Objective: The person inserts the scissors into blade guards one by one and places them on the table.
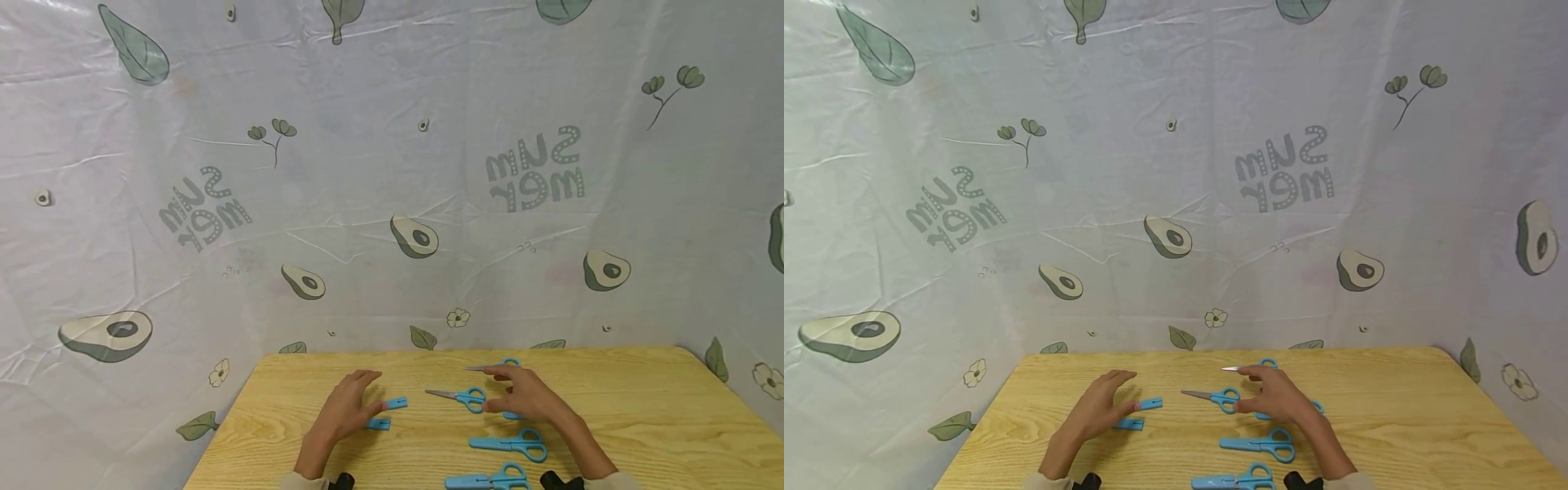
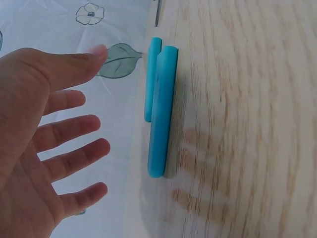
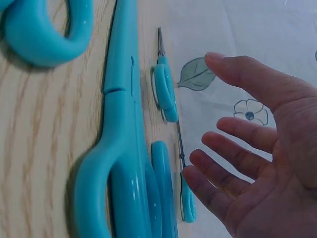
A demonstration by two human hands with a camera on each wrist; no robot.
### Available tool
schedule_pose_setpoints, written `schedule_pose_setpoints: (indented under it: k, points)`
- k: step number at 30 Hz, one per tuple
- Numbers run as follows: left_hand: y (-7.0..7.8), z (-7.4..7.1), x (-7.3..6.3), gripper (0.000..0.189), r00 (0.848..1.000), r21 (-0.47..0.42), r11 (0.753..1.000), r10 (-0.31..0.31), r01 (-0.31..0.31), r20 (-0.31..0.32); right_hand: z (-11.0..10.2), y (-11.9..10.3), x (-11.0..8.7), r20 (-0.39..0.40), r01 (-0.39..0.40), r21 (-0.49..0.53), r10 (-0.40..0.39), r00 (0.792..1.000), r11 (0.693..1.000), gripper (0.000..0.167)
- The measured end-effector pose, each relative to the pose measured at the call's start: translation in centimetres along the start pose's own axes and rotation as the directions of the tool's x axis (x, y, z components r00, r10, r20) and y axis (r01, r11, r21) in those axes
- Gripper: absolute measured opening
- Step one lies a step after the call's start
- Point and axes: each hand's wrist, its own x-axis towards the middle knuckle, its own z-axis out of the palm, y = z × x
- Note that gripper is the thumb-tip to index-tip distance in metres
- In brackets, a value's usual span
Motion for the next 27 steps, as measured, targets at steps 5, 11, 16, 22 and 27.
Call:
schedule_pose_setpoints:
  k: [5, 11, 16, 22, 27]
  points:
    - [-0.1, 0.2, 0.4, 0.060, 1.000, -0.008, 1.000, 0.002, -0.002, 0.002, 0.6, -0.2, 0.3, 0.008, -0.008, 0.011, 0.008, 1.000, 1.000, 0.075]
    - [-0.1, 0.4, 0.6, 0.063, 0.999, -0.027, 0.999, -0.018, 0.019, 0.042, 1.2, -0.5, 0.7, 0.019, -0.013, 0.010, 0.012, 1.000, 1.000, 0.078]
    - [-0.1, 0.6, 0.7, 0.062, 0.998, -0.040, 0.999, -0.022, 0.024, 0.059, 1.7, -0.8, 0.9, 0.020, -0.029, 0.006, 0.029, 0.999, 1.000, 0.079]
    - [-0.3, 0.8, 0.8, 0.059, 0.997, -0.047, 0.999, 0.000, 0.004, 0.080, 2.2, -1.0, 1.2, 0.015, -0.032, -0.021, 0.033, 0.999, 0.999, 0.077]
    - [-0.6, 1.0, 1.0, 0.059, 0.995, -0.024, 1.000, 0.003, -0.001, 0.104, 2.5, -1.4, 1.5, 0.012, -0.050, -0.027, 0.050, 0.999, 0.998, 0.077]
